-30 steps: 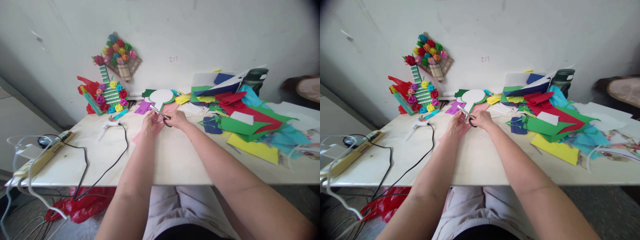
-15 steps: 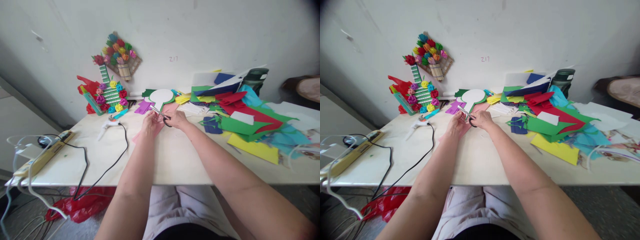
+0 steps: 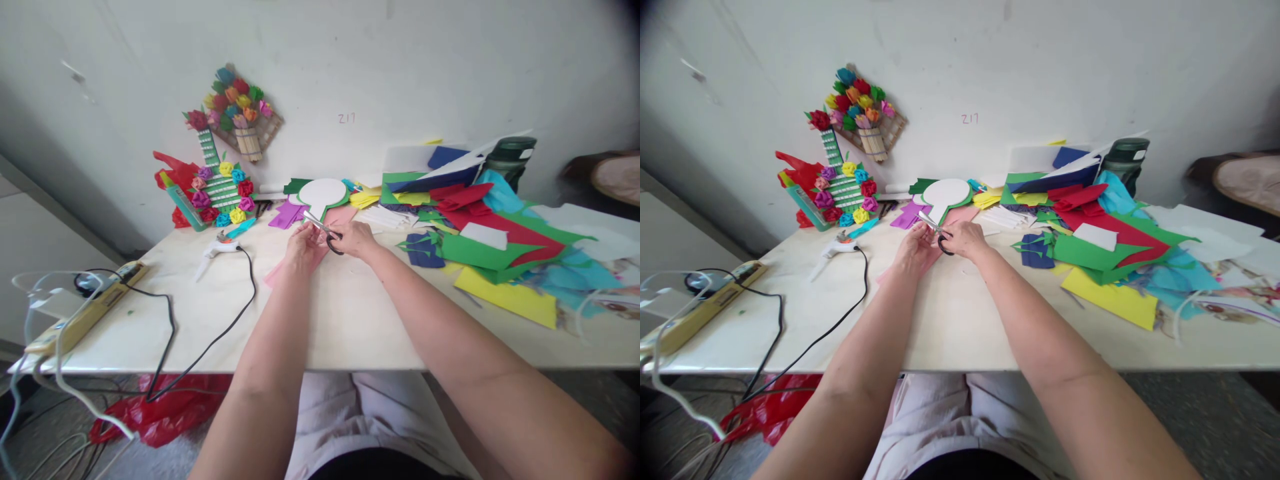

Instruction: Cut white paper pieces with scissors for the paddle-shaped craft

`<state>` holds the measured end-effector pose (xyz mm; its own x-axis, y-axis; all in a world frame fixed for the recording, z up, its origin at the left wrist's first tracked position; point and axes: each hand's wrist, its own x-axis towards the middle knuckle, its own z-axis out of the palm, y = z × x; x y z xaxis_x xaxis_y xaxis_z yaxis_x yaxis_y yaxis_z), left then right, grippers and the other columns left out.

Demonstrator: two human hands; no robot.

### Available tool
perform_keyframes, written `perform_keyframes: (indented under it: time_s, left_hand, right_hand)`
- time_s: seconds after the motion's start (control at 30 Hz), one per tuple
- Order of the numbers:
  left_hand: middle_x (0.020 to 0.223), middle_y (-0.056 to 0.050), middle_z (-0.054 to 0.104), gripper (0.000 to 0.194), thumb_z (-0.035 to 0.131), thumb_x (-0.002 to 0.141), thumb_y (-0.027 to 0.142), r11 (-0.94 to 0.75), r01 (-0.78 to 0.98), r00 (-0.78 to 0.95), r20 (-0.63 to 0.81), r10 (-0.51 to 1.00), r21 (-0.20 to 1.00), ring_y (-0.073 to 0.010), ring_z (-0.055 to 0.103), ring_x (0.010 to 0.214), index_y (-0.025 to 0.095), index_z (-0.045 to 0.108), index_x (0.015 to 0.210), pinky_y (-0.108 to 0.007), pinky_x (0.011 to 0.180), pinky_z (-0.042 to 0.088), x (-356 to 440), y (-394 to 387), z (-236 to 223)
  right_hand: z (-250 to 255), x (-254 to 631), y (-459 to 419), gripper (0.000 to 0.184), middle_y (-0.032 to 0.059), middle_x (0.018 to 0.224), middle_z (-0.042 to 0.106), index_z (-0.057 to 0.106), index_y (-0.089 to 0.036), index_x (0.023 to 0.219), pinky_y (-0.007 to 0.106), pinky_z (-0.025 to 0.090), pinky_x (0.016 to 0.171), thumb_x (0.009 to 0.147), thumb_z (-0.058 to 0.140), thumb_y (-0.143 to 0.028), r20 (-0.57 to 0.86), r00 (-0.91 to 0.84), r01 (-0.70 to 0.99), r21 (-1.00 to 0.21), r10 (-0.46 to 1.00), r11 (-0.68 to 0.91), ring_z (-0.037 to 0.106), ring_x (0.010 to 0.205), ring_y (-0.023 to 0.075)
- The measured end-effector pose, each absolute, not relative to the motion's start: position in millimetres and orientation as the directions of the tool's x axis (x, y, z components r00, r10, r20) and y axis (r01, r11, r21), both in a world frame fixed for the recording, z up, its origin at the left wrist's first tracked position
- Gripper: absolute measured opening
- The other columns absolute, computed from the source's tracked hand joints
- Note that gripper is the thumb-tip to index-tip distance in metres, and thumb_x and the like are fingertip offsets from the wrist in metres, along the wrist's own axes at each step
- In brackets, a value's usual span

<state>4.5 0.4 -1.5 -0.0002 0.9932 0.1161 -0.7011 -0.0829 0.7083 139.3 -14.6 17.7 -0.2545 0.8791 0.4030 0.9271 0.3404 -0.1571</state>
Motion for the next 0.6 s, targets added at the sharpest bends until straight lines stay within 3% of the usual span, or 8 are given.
perform_keyframes:
  time_s: [0.27, 0.6]
  left_hand:
    - [0.056, 0.001, 0.056, 0.013, 0.052, 0.071, 0.0, -0.101, -0.709, -0.018, 0.125, 0.992, 0.698, -0.0069, 0.055, 0.052, 0.012, 0.056, 0.065, -0.019, 0.058, 0.043, 0.1, 8.5, -5.9]
    - [0.053, 0.0, 0.055, 0.015, 0.051, 0.073, 0.003, -0.073, -0.698, -0.039, 0.064, 0.997, 0.712, -0.0073, 0.053, 0.05, 0.013, 0.057, 0.063, -0.019, 0.056, 0.042, 2.4, 5.2, -2.3]
  right_hand:
    - [20.1, 139.0, -15.8, 0.033, -0.0007, 0.085, 0.068, 0.065, -0.033, 0.091, 0.026, 0.037, 0.06, 0.073, 0.041, -0.047, 0.422, -0.285, 0.921, -0.127, 0.861, 0.367, 0.059, 0.08, 0.0191]
    - [16.5, 133.8, -15.4, 0.037, 0.0012, 0.092, 0.067, 0.061, -0.031, 0.102, 0.027, 0.037, 0.064, 0.074, 0.041, -0.044, 0.421, -0.259, 0.932, -0.126, 0.869, 0.339, 0.059, 0.084, 0.0191]
